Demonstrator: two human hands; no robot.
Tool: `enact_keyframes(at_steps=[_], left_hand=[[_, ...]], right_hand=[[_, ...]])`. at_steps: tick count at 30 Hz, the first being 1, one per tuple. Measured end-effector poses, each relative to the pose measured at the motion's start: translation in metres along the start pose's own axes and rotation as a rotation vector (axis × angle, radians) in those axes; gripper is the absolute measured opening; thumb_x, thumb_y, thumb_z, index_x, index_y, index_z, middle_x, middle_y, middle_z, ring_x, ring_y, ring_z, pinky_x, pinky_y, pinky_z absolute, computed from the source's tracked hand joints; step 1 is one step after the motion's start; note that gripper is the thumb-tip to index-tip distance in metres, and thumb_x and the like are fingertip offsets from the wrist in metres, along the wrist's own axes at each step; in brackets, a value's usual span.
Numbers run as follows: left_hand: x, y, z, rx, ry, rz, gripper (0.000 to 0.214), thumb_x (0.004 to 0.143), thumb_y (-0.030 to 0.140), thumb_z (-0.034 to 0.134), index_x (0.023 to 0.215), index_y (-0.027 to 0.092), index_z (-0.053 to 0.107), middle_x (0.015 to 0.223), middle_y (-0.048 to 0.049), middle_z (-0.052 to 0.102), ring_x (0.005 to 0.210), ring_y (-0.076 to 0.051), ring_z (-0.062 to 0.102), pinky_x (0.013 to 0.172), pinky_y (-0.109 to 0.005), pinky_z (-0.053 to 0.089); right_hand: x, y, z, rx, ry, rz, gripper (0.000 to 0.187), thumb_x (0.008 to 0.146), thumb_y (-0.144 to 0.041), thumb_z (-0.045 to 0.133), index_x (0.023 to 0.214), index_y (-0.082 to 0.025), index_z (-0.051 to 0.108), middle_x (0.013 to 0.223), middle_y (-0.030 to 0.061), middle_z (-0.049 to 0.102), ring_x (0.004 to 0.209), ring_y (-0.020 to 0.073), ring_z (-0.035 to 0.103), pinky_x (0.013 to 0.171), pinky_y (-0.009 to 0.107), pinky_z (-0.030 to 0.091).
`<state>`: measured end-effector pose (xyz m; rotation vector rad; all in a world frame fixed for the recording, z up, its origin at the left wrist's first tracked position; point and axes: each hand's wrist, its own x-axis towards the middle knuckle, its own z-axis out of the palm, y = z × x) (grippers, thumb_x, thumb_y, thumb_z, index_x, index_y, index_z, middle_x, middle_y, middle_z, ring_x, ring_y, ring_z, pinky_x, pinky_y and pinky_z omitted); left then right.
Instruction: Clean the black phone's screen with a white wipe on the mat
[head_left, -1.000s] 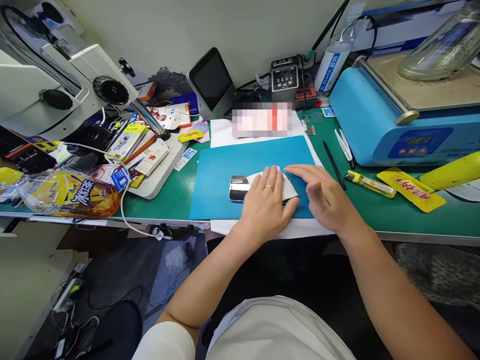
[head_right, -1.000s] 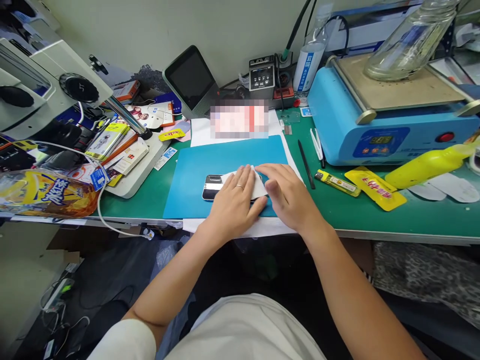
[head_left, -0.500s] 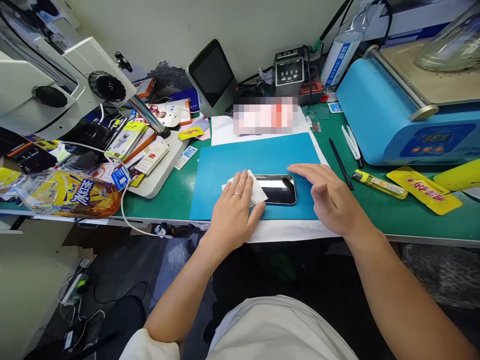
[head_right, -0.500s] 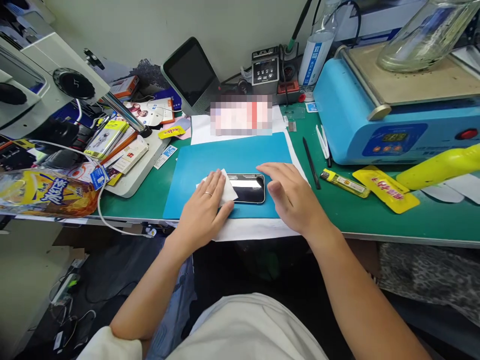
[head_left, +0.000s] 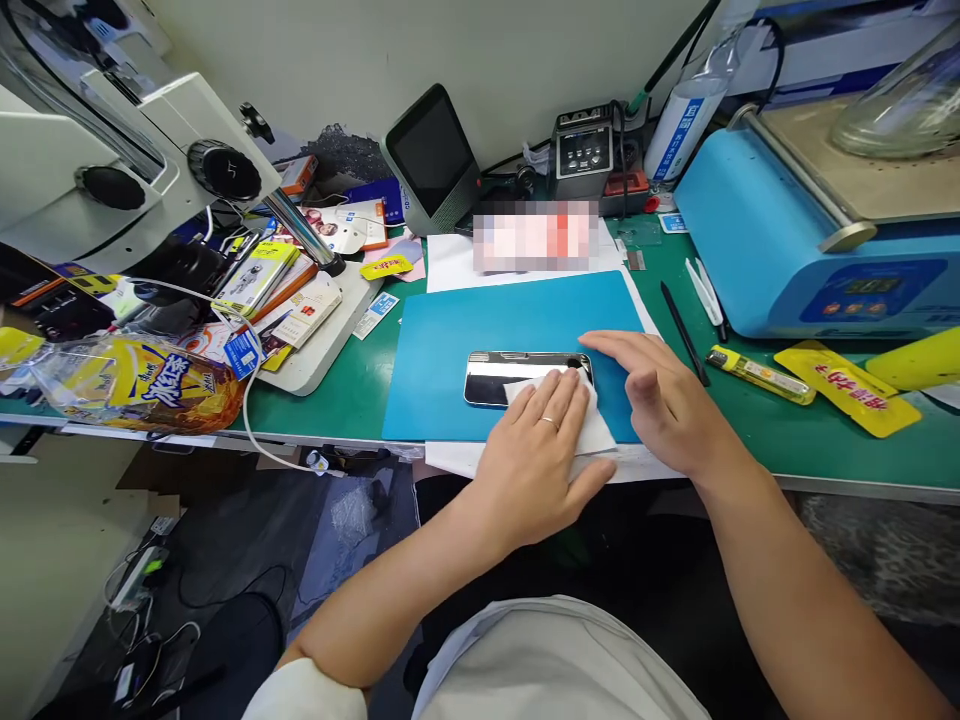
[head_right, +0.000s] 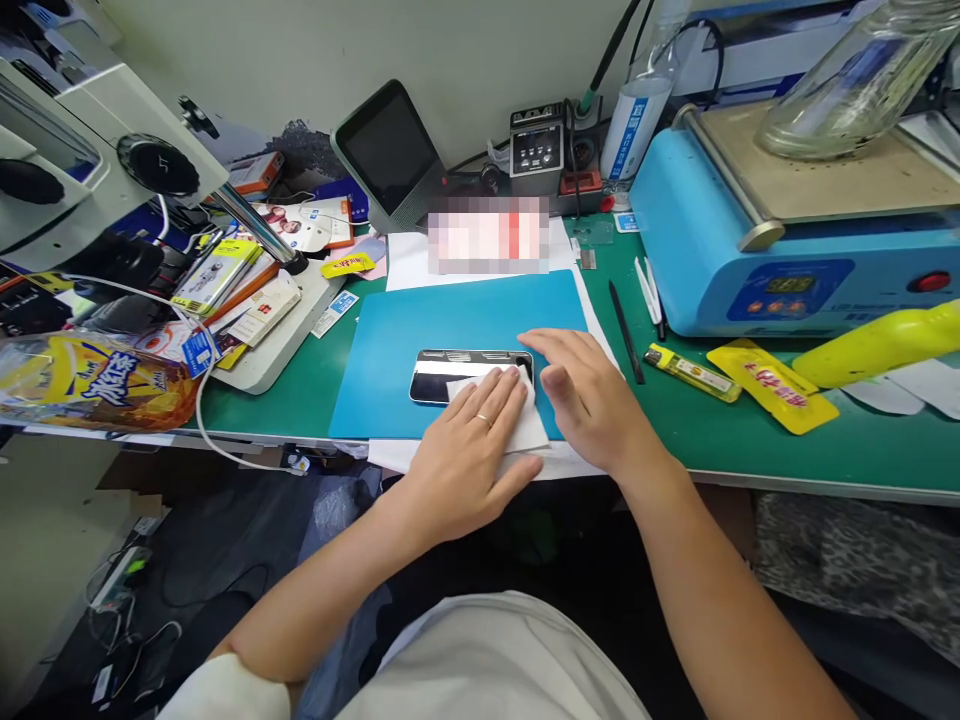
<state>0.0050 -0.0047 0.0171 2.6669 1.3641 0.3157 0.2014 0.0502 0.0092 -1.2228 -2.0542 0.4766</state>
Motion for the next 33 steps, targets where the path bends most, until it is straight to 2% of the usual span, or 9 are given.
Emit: enact_keyframes(at_steps=[4, 9, 11, 14, 18, 23, 26, 29, 33], left_hand=[[-0.013, -0.033, -0.009, 0.017, -0.01, -0.109, 0.071, 0.11, 0.053, 0.035, 0.161, 0.004, 0.034, 0.172, -0.016, 0.027, 0.161, -0.03, 0.025, 0.131, -0.048, 0.026], [0.005, -0.059, -0.012, 0.023, -0.026, -0.21, 0.075, 0.11, 0.054, 0.034, 0.162, 0.001, 0.029, 0.172, -0.0191, 0.024, 0.162, -0.032, 0.019, 0.131, -0.05, 0.023], [0.015, -0.058, -0.011, -0.005, -0.036, -0.196, 0.083, 0.107, 0.063, 0.036, 0.163, 0.002, 0.029, 0.173, -0.0189, 0.023, 0.162, -0.032, 0.019, 0.132, -0.05, 0.022], [0.026, -0.049, -0.01, -0.056, -0.053, -0.08, 0.098, 0.099, 0.078, 0.04, 0.164, 0.006, 0.028, 0.173, -0.0173, 0.024, 0.162, -0.031, 0.018, 0.132, -0.049, 0.021], [0.014, -0.043, -0.013, -0.068, -0.061, 0.034, 0.104, 0.094, 0.083, 0.044, 0.165, 0.009, 0.023, 0.173, -0.0171, 0.023, 0.163, -0.029, 0.014, 0.132, -0.048, 0.019], [-0.021, -0.06, -0.022, -0.011, -0.058, -0.083, 0.096, 0.098, 0.076, 0.044, 0.166, 0.011, 0.022, 0.173, -0.0185, 0.023, 0.162, -0.03, 0.018, 0.131, -0.05, 0.022], [-0.026, -0.07, -0.023, 0.016, -0.045, -0.171, 0.088, 0.104, 0.069, 0.04, 0.166, 0.01, 0.022, 0.173, -0.0194, 0.024, 0.162, -0.031, 0.02, 0.131, -0.051, 0.024], [-0.014, -0.066, -0.019, 0.02, -0.021, -0.218, 0.088, 0.104, 0.069, 0.039, 0.164, 0.007, 0.025, 0.171, -0.0224, 0.026, 0.161, -0.034, 0.022, 0.129, -0.054, 0.027], [0.018, -0.042, -0.011, -0.017, -0.002, -0.177, 0.091, 0.103, 0.072, 0.038, 0.161, 0.003, 0.031, 0.17, -0.0226, 0.028, 0.161, -0.033, 0.023, 0.13, -0.052, 0.026]], right_hand=[[0.0, -0.002, 0.0, -0.028, -0.013, 0.023, 0.09, 0.099, -0.075, 0.012, 0.138, -0.015, 0.066, 0.139, 0.0192, 0.068, 0.134, 0.0353, 0.059, 0.113, 0.054, 0.047], [0.002, -0.006, 0.002, -0.134, -0.05, 0.041, 0.075, 0.099, -0.071, 0.04, 0.143, -0.014, 0.062, 0.138, 0.0191, 0.068, 0.131, 0.0373, 0.061, 0.107, 0.054, 0.051], [0.002, -0.007, 0.003, -0.166, -0.075, 0.022, 0.073, 0.098, -0.069, 0.048, 0.146, -0.015, 0.059, 0.138, 0.019, 0.068, 0.13, 0.038, 0.061, 0.105, 0.055, 0.052], [0.001, -0.005, 0.003, -0.183, -0.097, -0.012, 0.073, 0.098, -0.066, 0.051, 0.15, -0.015, 0.055, 0.138, 0.0192, 0.068, 0.129, 0.0381, 0.061, 0.104, 0.055, 0.053], [0.001, -0.002, 0.004, -0.216, -0.136, -0.077, 0.081, 0.094, -0.069, 0.056, 0.152, -0.014, 0.051, 0.141, 0.0202, 0.066, 0.132, 0.0396, 0.059, 0.106, 0.057, 0.051], [0.001, 0.0, 0.003, -0.237, -0.178, -0.098, 0.08, 0.094, -0.063, 0.061, 0.154, -0.012, 0.049, 0.146, 0.0209, 0.063, 0.135, 0.0396, 0.056, 0.109, 0.057, 0.05], [0.001, -0.001, 0.003, -0.222, -0.186, -0.065, 0.075, 0.095, -0.06, 0.061, 0.154, -0.015, 0.049, 0.145, 0.0193, 0.063, 0.135, 0.039, 0.056, 0.108, 0.057, 0.05], [0.001, -0.001, 0.003, -0.202, -0.173, -0.033, 0.07, 0.097, -0.056, 0.059, 0.155, -0.018, 0.049, 0.146, 0.018, 0.063, 0.136, 0.0384, 0.057, 0.108, 0.058, 0.051], [0.0, 0.002, 0.004, -0.172, -0.159, -0.062, 0.066, 0.099, -0.051, 0.058, 0.155, -0.019, 0.047, 0.147, 0.0175, 0.063, 0.136, 0.0372, 0.057, 0.11, 0.059, 0.05]])
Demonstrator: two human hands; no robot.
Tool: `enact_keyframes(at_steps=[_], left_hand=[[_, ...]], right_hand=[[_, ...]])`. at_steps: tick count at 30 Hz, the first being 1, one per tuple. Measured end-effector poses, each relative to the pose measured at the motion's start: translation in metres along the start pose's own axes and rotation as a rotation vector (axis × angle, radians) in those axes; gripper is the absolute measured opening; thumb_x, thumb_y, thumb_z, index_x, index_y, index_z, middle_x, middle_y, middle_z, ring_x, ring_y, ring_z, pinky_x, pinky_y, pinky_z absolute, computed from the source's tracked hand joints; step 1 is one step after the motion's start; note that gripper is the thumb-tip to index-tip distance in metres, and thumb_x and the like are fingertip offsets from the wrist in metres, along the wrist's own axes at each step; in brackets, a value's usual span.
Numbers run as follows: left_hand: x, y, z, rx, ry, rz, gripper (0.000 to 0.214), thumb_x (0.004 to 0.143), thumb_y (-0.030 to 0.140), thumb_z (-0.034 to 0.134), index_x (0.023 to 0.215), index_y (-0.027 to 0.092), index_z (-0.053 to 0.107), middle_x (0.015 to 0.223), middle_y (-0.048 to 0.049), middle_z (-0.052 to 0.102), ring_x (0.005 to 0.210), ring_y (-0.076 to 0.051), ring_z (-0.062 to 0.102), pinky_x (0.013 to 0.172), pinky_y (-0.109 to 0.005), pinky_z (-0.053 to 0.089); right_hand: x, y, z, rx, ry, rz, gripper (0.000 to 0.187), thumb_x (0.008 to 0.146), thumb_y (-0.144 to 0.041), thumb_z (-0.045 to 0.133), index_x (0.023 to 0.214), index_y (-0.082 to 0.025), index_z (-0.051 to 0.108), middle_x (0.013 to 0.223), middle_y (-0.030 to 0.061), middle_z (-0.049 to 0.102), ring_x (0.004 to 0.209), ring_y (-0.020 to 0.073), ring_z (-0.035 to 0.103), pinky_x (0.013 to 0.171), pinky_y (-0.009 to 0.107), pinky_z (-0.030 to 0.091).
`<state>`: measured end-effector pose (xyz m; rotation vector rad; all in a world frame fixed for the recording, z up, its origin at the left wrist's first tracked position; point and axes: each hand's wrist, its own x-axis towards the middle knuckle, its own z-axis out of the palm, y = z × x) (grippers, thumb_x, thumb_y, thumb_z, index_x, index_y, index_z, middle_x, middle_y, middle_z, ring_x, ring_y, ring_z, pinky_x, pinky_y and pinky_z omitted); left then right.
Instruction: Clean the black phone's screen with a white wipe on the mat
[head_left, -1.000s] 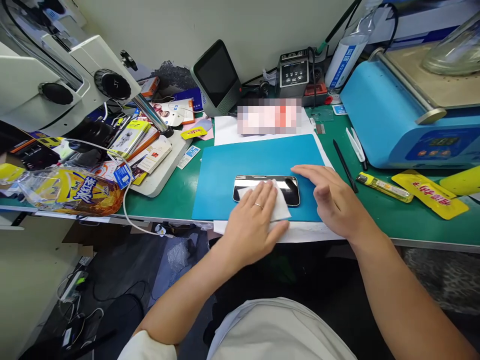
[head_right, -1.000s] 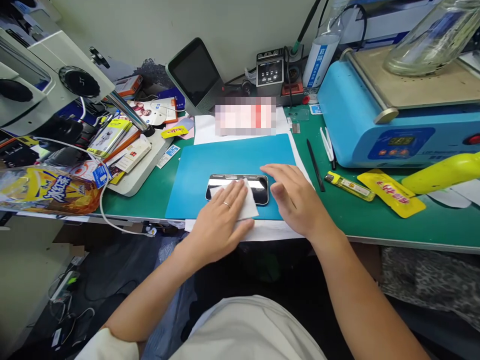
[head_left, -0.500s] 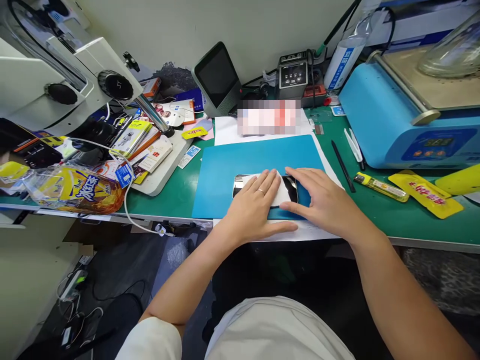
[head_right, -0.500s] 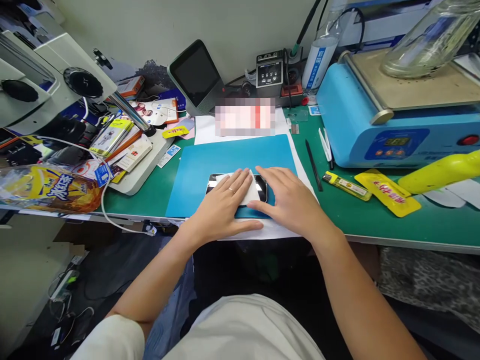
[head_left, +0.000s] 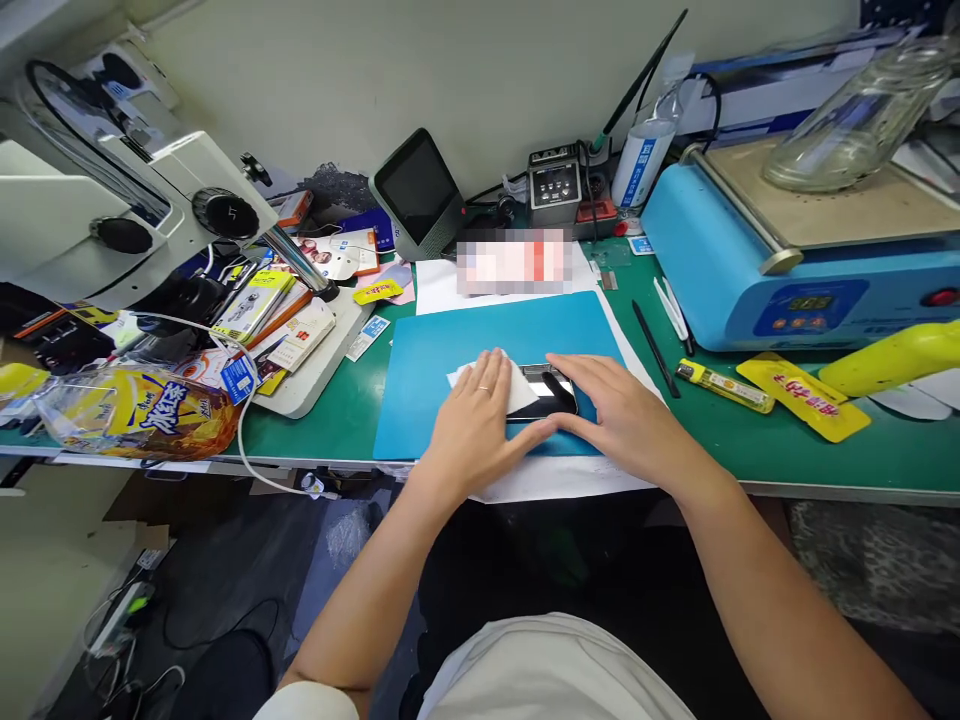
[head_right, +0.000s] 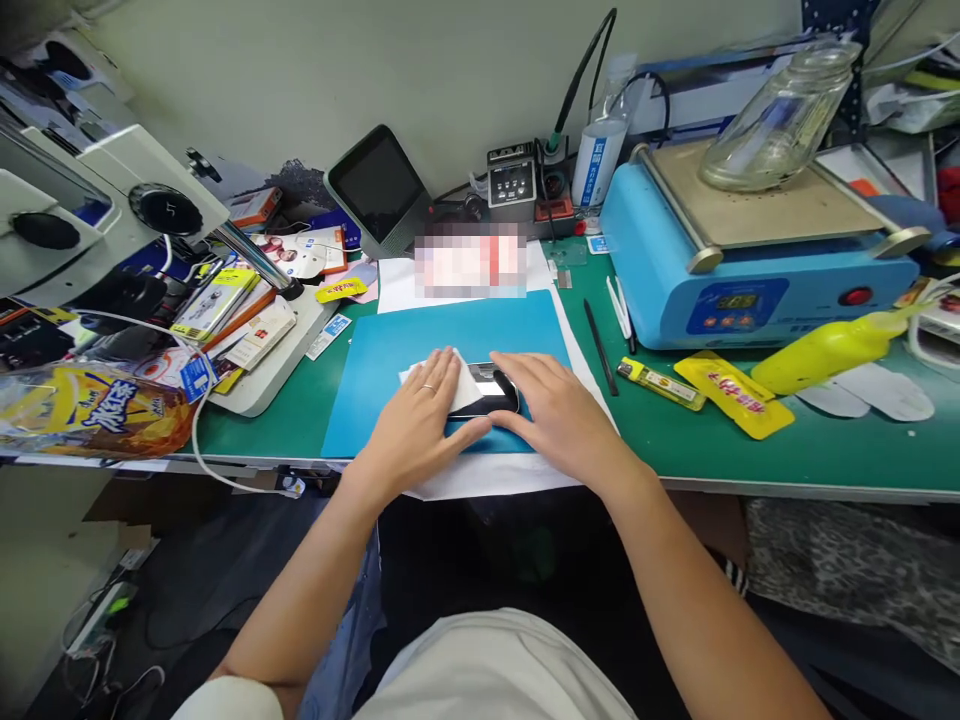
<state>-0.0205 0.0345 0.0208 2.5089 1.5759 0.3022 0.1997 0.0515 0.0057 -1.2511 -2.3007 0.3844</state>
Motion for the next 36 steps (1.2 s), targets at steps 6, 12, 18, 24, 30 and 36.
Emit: enact_keyframes(at_steps=[6, 12, 18, 24, 30, 36], left_hand=[[0.019, 0.036, 0.006, -0.069, -0.006, 0.131, 0.088, 0.105, 0.069, 0.033, 0.162, 0.002, 0.03, 0.17, -0.0191, 0.031, 0.161, -0.029, 0.022, 0.131, -0.045, 0.025], [-0.016, 0.014, 0.006, 0.005, 0.066, 0.17, 0.07, 0.109, 0.057, 0.04, 0.158, 0.007, 0.04, 0.167, -0.0157, 0.037, 0.158, -0.029, 0.033, 0.127, -0.047, 0.036], [-0.048, -0.005, 0.012, -0.034, 0.271, 0.145, 0.041, 0.108, 0.032, 0.052, 0.142, 0.011, 0.06, 0.15, -0.0148, 0.061, 0.142, -0.028, 0.057, 0.119, -0.045, 0.05], [-0.057, -0.035, 0.007, -0.277, 0.431, 0.041, 0.031, 0.107, 0.018, 0.046, 0.119, 0.026, 0.074, 0.129, -0.0022, 0.077, 0.124, -0.02, 0.072, 0.109, -0.038, 0.06], [-0.04, -0.073, -0.02, -0.211, 0.524, -0.201, 0.03, 0.102, 0.016, 0.051, 0.121, 0.022, 0.073, 0.131, -0.0062, 0.076, 0.129, -0.026, 0.069, 0.113, -0.047, 0.055], [-0.034, -0.073, -0.023, -0.219, 0.351, -0.09, 0.046, 0.097, 0.026, 0.06, 0.142, 0.021, 0.057, 0.145, -0.009, 0.066, 0.142, -0.028, 0.056, 0.128, -0.056, 0.032]], right_hand=[[0.0, 0.001, -0.002, 0.025, 0.013, -0.014, 0.062, 0.1, -0.048, 0.057, 0.155, -0.023, 0.046, 0.149, 0.0156, 0.062, 0.136, 0.0346, 0.058, 0.108, 0.055, 0.052], [0.0, -0.004, -0.005, -0.001, -0.002, 0.023, 0.077, 0.094, -0.065, 0.061, 0.156, -0.023, 0.045, 0.147, 0.0172, 0.063, 0.136, 0.0375, 0.058, 0.107, 0.058, 0.052], [0.002, -0.003, -0.007, 0.035, 0.005, 0.13, 0.073, 0.096, -0.07, 0.052, 0.153, -0.024, 0.051, 0.146, 0.0162, 0.065, 0.135, 0.0363, 0.061, 0.104, 0.055, 0.056], [0.009, -0.008, -0.018, 0.023, -0.041, 0.14, 0.063, 0.1, -0.067, 0.045, 0.142, -0.023, 0.06, 0.143, 0.0147, 0.067, 0.134, 0.0353, 0.061, 0.109, 0.056, 0.053], [0.047, -0.049, -0.014, -0.057, -0.125, -0.042, 0.057, 0.097, -0.066, 0.053, 0.129, -0.02, 0.064, 0.142, 0.0176, 0.065, 0.132, 0.0375, 0.06, 0.106, 0.056, 0.053], [0.086, -0.072, 0.012, -0.063, -0.28, -0.129, 0.054, 0.098, -0.068, 0.05, 0.126, -0.024, 0.064, 0.132, 0.0142, 0.069, 0.122, 0.0352, 0.062, 0.097, 0.053, 0.055]])
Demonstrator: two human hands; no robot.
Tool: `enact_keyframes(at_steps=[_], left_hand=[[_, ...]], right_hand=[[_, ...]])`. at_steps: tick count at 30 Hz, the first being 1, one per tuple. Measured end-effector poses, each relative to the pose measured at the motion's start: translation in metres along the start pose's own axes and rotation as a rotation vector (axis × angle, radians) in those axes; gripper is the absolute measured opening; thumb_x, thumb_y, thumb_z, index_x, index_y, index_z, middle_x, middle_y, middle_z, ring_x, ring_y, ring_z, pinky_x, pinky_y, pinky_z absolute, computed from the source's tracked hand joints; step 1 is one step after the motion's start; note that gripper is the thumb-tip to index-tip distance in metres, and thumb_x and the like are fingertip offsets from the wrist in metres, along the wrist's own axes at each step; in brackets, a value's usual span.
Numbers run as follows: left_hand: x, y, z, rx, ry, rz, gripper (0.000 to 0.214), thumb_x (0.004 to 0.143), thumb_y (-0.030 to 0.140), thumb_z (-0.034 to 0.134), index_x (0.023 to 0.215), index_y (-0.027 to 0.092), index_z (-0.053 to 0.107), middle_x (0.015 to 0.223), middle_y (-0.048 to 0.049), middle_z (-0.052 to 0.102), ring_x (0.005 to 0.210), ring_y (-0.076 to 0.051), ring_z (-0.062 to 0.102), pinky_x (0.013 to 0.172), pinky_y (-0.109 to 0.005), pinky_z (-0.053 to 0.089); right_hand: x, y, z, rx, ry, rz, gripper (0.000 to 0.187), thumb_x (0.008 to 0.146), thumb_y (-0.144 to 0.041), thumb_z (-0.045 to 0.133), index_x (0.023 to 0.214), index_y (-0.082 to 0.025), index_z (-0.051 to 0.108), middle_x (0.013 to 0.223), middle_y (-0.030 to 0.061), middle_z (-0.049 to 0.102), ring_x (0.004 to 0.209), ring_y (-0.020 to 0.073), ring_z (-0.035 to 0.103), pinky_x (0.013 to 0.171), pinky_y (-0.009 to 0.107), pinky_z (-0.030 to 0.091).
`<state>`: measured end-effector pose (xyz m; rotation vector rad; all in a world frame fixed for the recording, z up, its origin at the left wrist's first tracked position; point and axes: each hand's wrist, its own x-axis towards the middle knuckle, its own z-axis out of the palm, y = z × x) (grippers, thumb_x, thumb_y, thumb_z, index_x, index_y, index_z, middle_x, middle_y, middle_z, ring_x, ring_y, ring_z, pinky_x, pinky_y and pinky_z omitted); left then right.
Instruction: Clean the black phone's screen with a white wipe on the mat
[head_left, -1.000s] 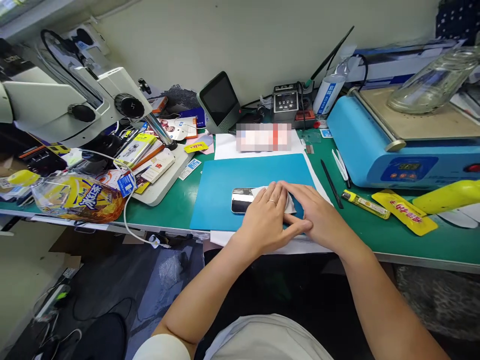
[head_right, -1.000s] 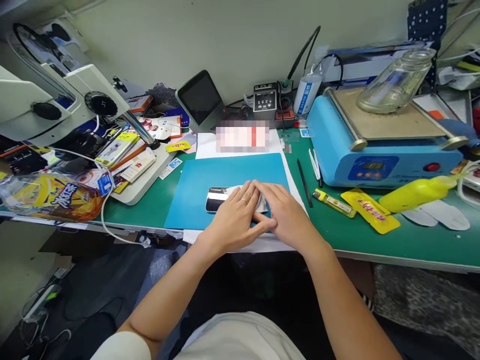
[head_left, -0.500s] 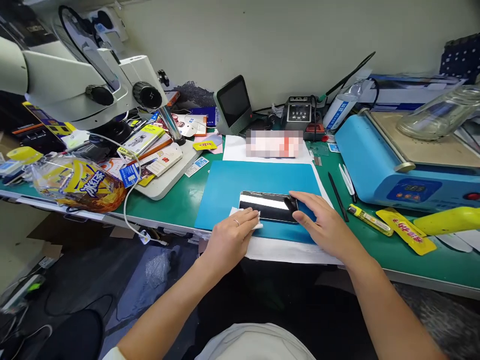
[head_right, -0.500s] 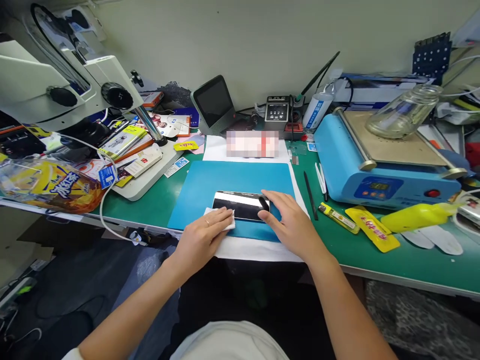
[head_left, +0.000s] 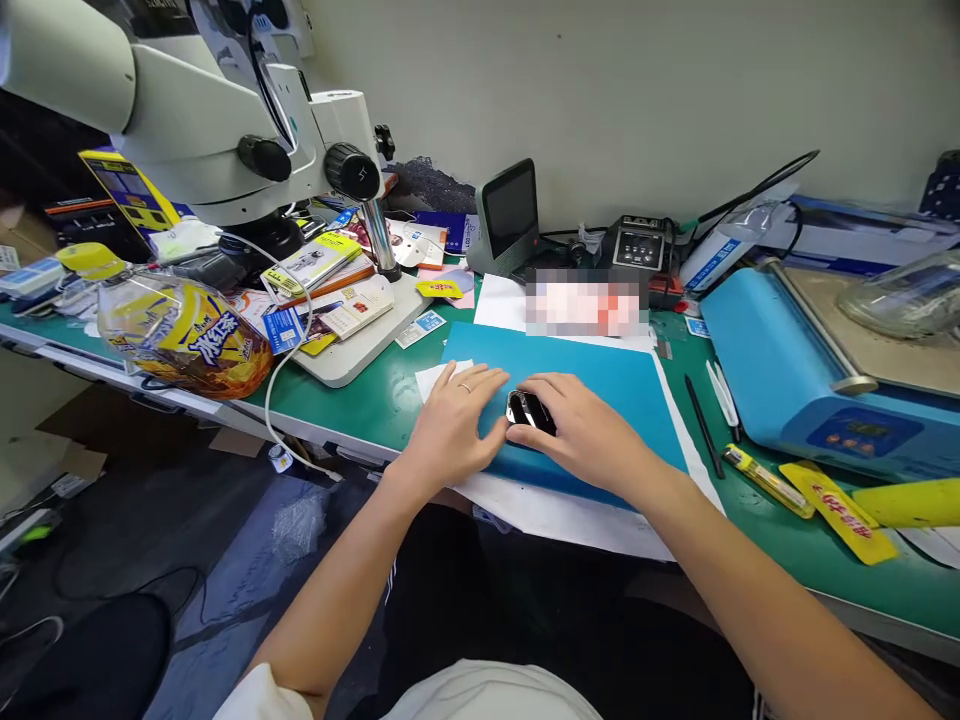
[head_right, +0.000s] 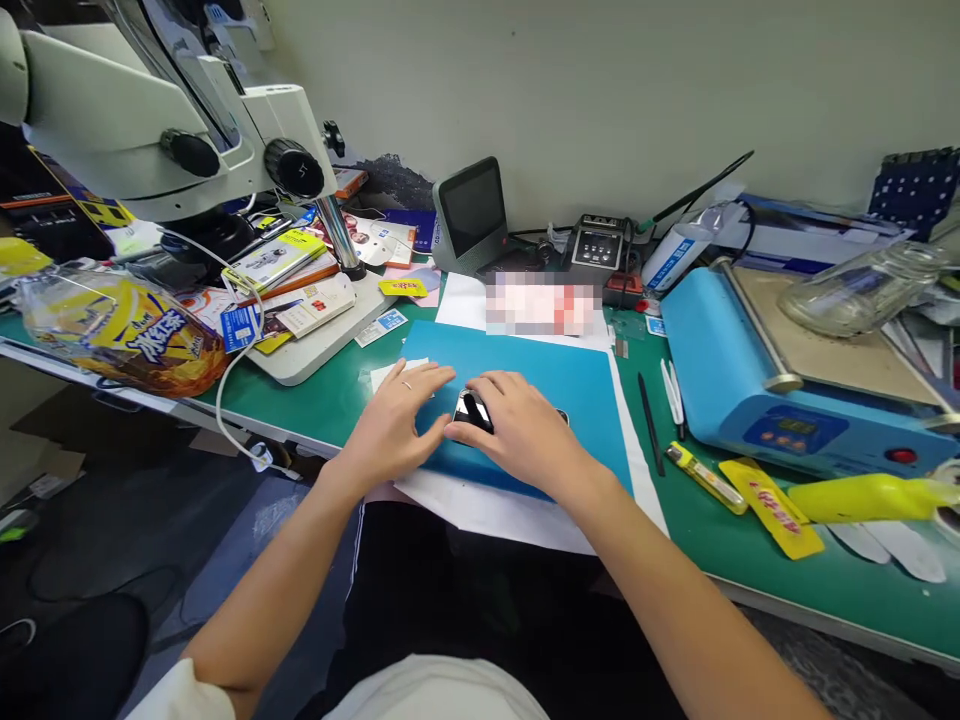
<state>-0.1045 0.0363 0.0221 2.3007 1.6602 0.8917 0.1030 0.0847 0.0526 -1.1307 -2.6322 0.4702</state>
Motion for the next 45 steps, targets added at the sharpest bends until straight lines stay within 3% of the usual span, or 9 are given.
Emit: enact_keyframes(at_steps=[7, 21, 33, 45], left_hand=[[0.002, -0.006, 0.007, -0.053, -0.141, 0.086, 0.06, 0.094, 0.047, 0.071, 0.144, 0.021, 0.051, 0.144, -0.012, 0.065, 0.142, -0.031, 0.053, 0.13, -0.06, 0.023], [0.005, -0.006, 0.013, -0.118, -0.182, 0.052, 0.078, 0.097, 0.044, 0.069, 0.16, 0.02, 0.03, 0.143, -0.0112, 0.065, 0.141, -0.027, 0.052, 0.129, -0.055, 0.025], [0.005, -0.01, 0.015, -0.181, -0.195, 0.031, 0.082, 0.096, 0.047, 0.069, 0.162, 0.025, 0.026, 0.154, -0.0134, 0.057, 0.145, -0.031, 0.047, 0.127, -0.059, 0.026], [0.006, -0.009, 0.013, -0.223, -0.18, 0.016, 0.078, 0.092, 0.047, 0.075, 0.157, 0.025, 0.037, 0.149, -0.0121, 0.061, 0.14, -0.032, 0.052, 0.123, -0.056, 0.033]], right_hand=[[0.008, 0.001, 0.011, -0.017, 0.003, 0.006, 0.057, 0.095, -0.071, 0.053, 0.125, -0.024, 0.064, 0.129, 0.0155, 0.068, 0.118, 0.0364, 0.062, 0.094, 0.056, 0.055], [0.006, 0.0, 0.016, -0.047, -0.012, -0.005, 0.064, 0.1, -0.067, 0.045, 0.136, -0.016, 0.059, 0.138, 0.0208, 0.065, 0.126, 0.0383, 0.058, 0.102, 0.058, 0.051], [0.006, 0.0, 0.021, -0.09, 0.011, 0.004, 0.065, 0.1, -0.068, 0.041, 0.139, -0.019, 0.058, 0.146, 0.0202, 0.059, 0.13, 0.039, 0.057, 0.1, 0.057, 0.053], [0.009, 0.001, 0.023, -0.096, 0.033, -0.021, 0.069, 0.1, -0.072, 0.038, 0.137, -0.019, 0.06, 0.144, 0.0198, 0.06, 0.13, 0.0373, 0.057, 0.102, 0.055, 0.051]])
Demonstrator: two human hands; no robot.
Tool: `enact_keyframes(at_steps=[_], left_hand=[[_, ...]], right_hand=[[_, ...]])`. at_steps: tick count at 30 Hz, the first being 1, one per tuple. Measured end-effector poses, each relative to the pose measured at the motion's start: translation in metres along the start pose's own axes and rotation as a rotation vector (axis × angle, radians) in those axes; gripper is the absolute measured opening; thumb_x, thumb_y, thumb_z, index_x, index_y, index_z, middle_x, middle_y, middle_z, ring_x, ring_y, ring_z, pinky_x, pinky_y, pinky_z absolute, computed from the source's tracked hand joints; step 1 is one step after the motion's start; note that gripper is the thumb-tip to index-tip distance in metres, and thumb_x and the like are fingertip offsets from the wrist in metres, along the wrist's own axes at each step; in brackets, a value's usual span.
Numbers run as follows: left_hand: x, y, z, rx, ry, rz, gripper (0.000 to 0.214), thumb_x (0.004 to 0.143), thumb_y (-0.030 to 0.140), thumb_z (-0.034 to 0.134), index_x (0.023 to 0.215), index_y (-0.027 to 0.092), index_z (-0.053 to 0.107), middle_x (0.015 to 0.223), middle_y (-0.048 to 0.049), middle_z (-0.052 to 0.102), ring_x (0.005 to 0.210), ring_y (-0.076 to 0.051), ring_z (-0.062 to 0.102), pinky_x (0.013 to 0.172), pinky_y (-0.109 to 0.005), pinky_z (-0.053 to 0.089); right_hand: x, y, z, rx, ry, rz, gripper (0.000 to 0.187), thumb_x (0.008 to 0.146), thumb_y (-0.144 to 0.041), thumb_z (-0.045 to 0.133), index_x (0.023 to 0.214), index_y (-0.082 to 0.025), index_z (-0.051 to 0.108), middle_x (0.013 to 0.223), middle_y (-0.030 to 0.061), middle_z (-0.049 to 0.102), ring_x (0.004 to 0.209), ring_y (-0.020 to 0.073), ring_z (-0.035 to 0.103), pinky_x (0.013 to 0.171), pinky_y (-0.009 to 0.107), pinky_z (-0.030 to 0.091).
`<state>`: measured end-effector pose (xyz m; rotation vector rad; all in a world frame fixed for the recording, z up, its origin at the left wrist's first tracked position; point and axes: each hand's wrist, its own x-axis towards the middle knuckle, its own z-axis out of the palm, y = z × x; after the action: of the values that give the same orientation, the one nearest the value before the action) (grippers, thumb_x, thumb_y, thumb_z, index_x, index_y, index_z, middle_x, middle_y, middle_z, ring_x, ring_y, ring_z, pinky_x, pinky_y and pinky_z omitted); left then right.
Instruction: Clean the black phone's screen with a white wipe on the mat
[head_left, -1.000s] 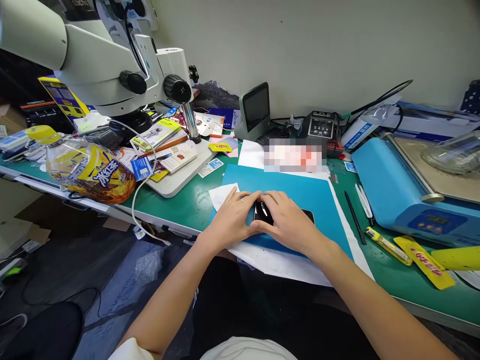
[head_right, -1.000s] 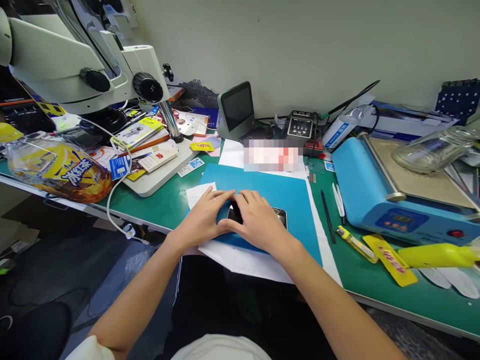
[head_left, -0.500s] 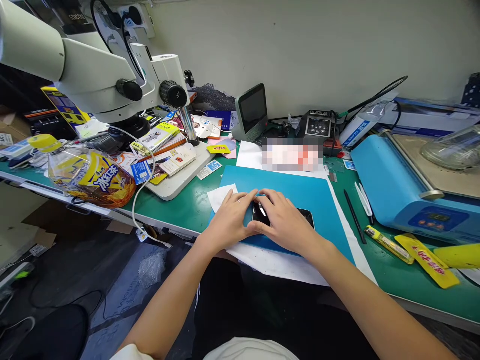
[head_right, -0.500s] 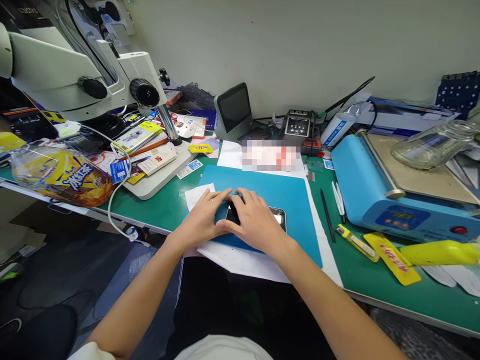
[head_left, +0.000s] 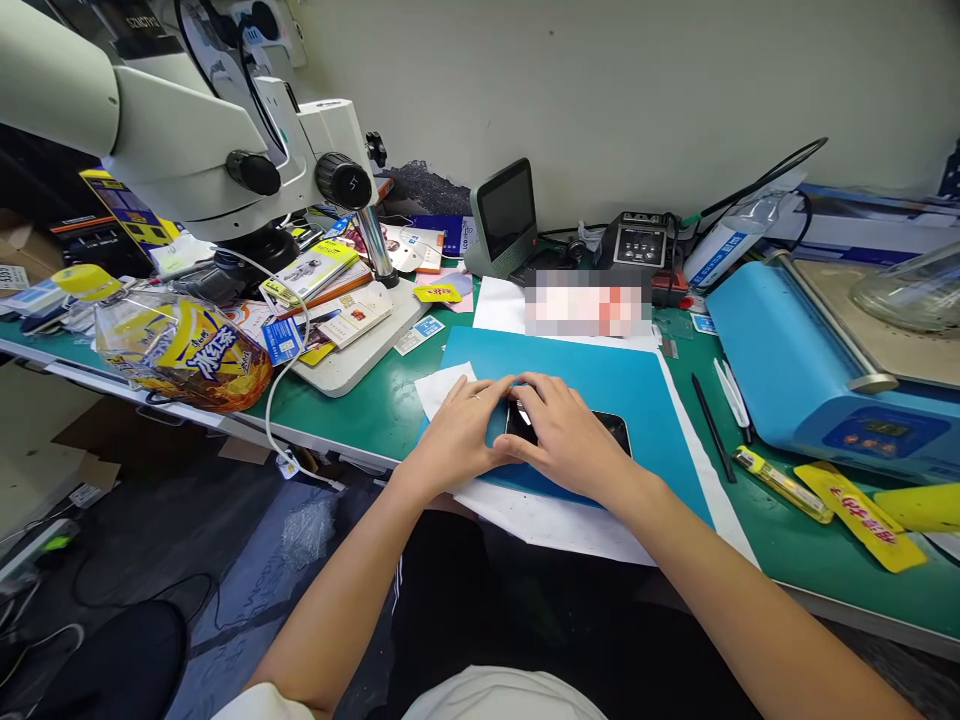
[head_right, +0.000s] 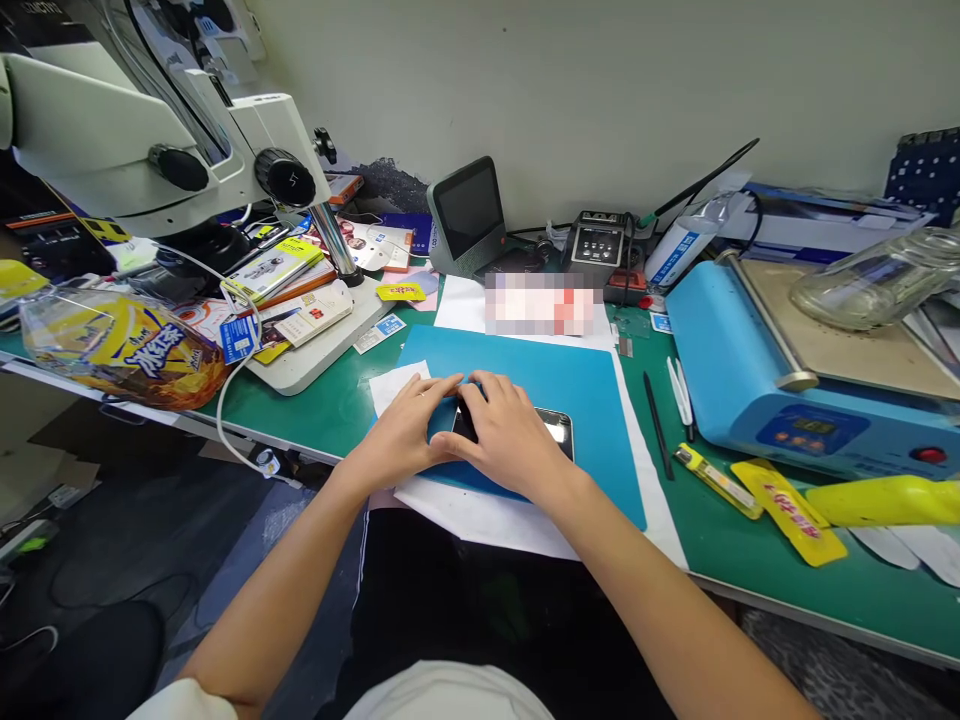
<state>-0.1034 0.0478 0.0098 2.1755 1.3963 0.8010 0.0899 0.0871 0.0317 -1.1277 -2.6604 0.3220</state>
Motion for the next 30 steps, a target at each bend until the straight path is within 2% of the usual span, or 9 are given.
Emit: enact_keyframes(at_steps=[3, 7, 10, 18, 23, 30], left_hand=[[0.001, 0.0, -0.001, -0.012, -0.002, -0.003, 0.08, 0.09, 0.045, 0.079, 0.157, 0.028, 0.038, 0.147, -0.0102, 0.062, 0.14, -0.032, 0.052, 0.123, -0.056, 0.032], [0.002, 0.003, -0.003, -0.045, 0.007, -0.013, 0.066, 0.089, 0.038, 0.079, 0.147, 0.029, 0.048, 0.144, -0.0078, 0.063, 0.131, -0.031, 0.056, 0.112, -0.05, 0.044], [0.002, 0.003, -0.004, -0.063, 0.015, -0.037, 0.062, 0.088, 0.04, 0.08, 0.142, 0.028, 0.053, 0.141, -0.0076, 0.065, 0.127, -0.032, 0.056, 0.106, -0.047, 0.047], [0.002, 0.005, -0.005, -0.072, 0.003, -0.044, 0.06, 0.089, 0.041, 0.08, 0.14, 0.026, 0.053, 0.141, -0.0083, 0.064, 0.13, -0.03, 0.057, 0.115, -0.047, 0.041], [0.001, 0.004, -0.005, -0.079, -0.003, -0.059, 0.064, 0.088, 0.039, 0.081, 0.143, 0.028, 0.051, 0.143, -0.0079, 0.064, 0.132, -0.03, 0.056, 0.118, -0.049, 0.038], [0.002, 0.004, -0.006, -0.083, -0.005, -0.054, 0.069, 0.086, 0.036, 0.084, 0.146, 0.029, 0.05, 0.14, -0.007, 0.065, 0.131, -0.03, 0.057, 0.118, -0.048, 0.039]], right_hand=[[0.002, 0.001, 0.001, 0.001, 0.007, -0.002, 0.074, 0.097, -0.076, 0.039, 0.136, -0.017, 0.06, 0.143, 0.0205, 0.061, 0.131, 0.0377, 0.055, 0.104, 0.055, 0.049], [0.005, 0.004, 0.002, -0.004, 0.008, -0.005, 0.081, 0.095, -0.08, 0.035, 0.135, -0.015, 0.061, 0.142, 0.0221, 0.061, 0.133, 0.0387, 0.053, 0.106, 0.056, 0.047], [0.006, 0.005, 0.003, -0.02, 0.011, -0.012, 0.082, 0.095, -0.081, 0.034, 0.134, -0.014, 0.06, 0.144, 0.0233, 0.059, 0.135, 0.0393, 0.051, 0.108, 0.058, 0.046], [0.006, 0.008, 0.01, -0.08, 0.01, 0.005, 0.074, 0.097, -0.076, 0.037, 0.134, -0.016, 0.057, 0.154, 0.0263, 0.049, 0.146, 0.0413, 0.041, 0.112, 0.062, 0.041], [0.006, 0.006, 0.01, -0.081, 0.017, 0.011, 0.076, 0.096, -0.08, 0.031, 0.13, -0.018, 0.059, 0.155, 0.0258, 0.048, 0.148, 0.0415, 0.039, 0.113, 0.063, 0.04], [0.007, 0.005, 0.009, -0.06, 0.029, 0.004, 0.081, 0.094, -0.083, 0.031, 0.129, -0.015, 0.058, 0.157, 0.0284, 0.044, 0.149, 0.0431, 0.037, 0.114, 0.064, 0.039]])
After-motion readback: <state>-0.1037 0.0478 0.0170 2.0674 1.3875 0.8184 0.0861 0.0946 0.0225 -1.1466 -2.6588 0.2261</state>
